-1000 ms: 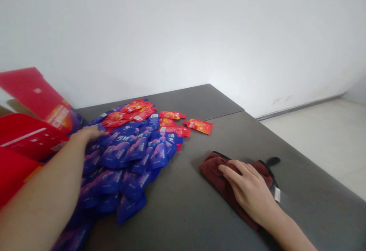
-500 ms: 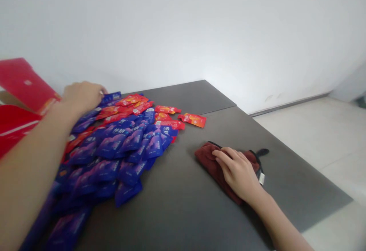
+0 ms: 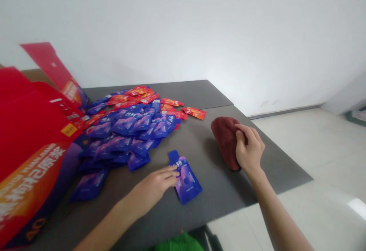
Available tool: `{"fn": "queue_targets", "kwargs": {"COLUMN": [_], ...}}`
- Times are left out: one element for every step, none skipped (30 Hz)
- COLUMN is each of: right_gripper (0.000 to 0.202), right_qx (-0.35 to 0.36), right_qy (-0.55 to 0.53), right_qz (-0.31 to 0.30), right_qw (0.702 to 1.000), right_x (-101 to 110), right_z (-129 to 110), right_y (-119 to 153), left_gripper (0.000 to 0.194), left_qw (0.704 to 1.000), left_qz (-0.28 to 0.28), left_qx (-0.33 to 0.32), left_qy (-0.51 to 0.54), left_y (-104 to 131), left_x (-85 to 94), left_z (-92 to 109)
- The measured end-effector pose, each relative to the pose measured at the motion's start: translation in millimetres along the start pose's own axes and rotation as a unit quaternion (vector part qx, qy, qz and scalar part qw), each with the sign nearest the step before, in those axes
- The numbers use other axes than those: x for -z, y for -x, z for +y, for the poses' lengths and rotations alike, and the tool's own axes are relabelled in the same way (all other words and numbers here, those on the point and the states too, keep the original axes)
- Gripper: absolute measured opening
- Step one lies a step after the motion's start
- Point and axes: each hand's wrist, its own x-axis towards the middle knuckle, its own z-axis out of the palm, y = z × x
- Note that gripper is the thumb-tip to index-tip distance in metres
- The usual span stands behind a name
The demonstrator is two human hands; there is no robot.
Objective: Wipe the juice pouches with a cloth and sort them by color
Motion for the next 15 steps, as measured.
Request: {"fn": "queue_targets", "kwargs": {"right_gripper": [0.022, 0.022, 0.022, 0.022, 0.022, 0.022, 0.022, 0.022, 0.022, 0.022, 0.022, 0.023, 0.023, 0.023, 0.023], "right_qx": [0.005, 0.012, 0.021, 0.033, 0.045, 0.058, 0.072, 0.084, 0.095, 0.108, 0.124, 0.142, 0.163, 0.187, 0.212], "right_qy": [-0.004, -0.010, -0.017, -0.023, -0.028, -0.032, -0.035, -0.037, -0.037, -0.039, -0.042, -0.048, -0.057, -0.069, -0.082], "right_qz": [-0.008, -0.024, -0.044, -0.066, -0.088, -0.106, -0.118, -0.122, -0.119, -0.114, -0.112, -0.119, -0.140, -0.175, -0.220], "right_qw": [1.000, 1.000, 0.999, 0.997, 0.995, 0.992, 0.990, 0.988, 0.988, 0.987, 0.985, 0.982, 0.975, 0.964, 0.949], "right_x": [2, 3, 3, 4, 4, 5, 7, 9, 11, 13, 15, 17, 17, 16, 13], "right_z": [-4, -8, -13, -18, -23, -29, -35, -42, -49, -57, -64, -71, -78, -84, -88], "right_y": [4, 8, 13, 18, 22, 25, 27, 27, 26, 24, 21, 18, 16, 15, 14], "left_gripper": [0.044, 0.048, 0.052, 0.054, 0.052, 0.046, 0.039, 0.034, 0.037, 0.043, 0.048, 0.048, 0.043, 0.034, 0.026], "left_qw": [1.000, 1.000, 0.999, 0.997, 0.993, 0.987, 0.982, 0.978, 0.977, 0.977, 0.976, 0.974, 0.972, 0.970, 0.970], "left_qz": [-0.010, -0.007, 0.009, 0.031, 0.061, 0.091, 0.109, 0.114, 0.101, 0.080, 0.055, 0.031, 0.016, 0.007, 0.002], "left_qx": [0.011, 0.021, 0.031, 0.041, 0.050, 0.060, 0.071, 0.081, 0.093, 0.106, 0.120, 0.131, 0.136, 0.133, 0.120], "left_qy": [0.003, -0.007, -0.028, -0.056, -0.087, -0.115, -0.138, -0.154, -0.163, -0.169, -0.175, -0.182, -0.191, -0.201, -0.211], "left_y": [7, 13, 18, 21, 22, 22, 20, 16, 12, 7, 2, -3, -8, -11, -13], "left_x": [-2.5, -2.1, 0.2, 3.4, 6.3, 7.9, 7.8, 5.5, 1.5, -3.7, -9.2, -14.2, -18.1, -20.7, -22.0], "left_z": [-2, -2, -1, 4, 11, 20, 32, 43, 54, 63, 70, 73, 75, 74, 73]}}
